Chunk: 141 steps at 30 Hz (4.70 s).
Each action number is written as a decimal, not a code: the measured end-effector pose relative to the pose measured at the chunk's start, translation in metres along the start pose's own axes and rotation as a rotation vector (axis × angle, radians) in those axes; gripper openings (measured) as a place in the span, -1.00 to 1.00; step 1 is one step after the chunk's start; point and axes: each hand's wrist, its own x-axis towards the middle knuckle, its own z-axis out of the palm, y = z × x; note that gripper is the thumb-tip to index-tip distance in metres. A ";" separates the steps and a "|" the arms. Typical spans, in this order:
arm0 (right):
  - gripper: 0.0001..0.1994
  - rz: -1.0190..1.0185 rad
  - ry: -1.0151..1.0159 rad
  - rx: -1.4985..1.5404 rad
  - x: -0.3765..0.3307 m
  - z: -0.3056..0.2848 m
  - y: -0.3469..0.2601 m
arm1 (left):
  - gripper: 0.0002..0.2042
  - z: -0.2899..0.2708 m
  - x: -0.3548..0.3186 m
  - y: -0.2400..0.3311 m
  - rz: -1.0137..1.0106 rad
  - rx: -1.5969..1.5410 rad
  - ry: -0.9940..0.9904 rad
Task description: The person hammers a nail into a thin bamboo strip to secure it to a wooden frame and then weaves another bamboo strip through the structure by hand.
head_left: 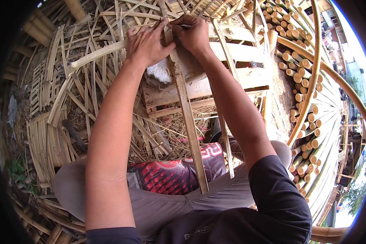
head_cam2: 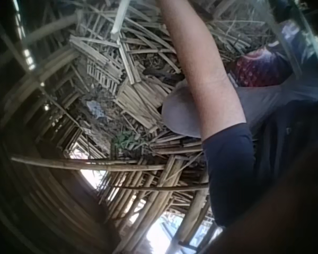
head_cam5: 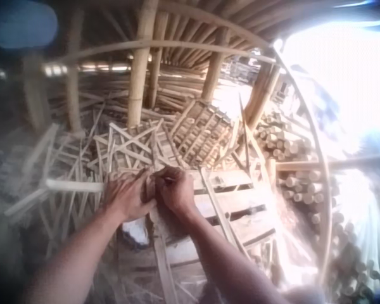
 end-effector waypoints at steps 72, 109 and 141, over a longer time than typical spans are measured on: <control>-0.87 -0.166 0.074 0.056 -0.008 0.001 0.004 | -0.85 0.019 0.015 0.015 -0.193 -0.539 0.527; -0.45 0.577 -0.768 -0.832 -0.133 -0.206 0.077 | -0.81 0.014 0.009 0.011 -0.182 -0.454 0.501; -0.89 -0.145 -0.273 -0.320 -0.049 -0.123 -0.056 | -0.80 0.014 0.007 0.015 -0.178 -0.498 0.523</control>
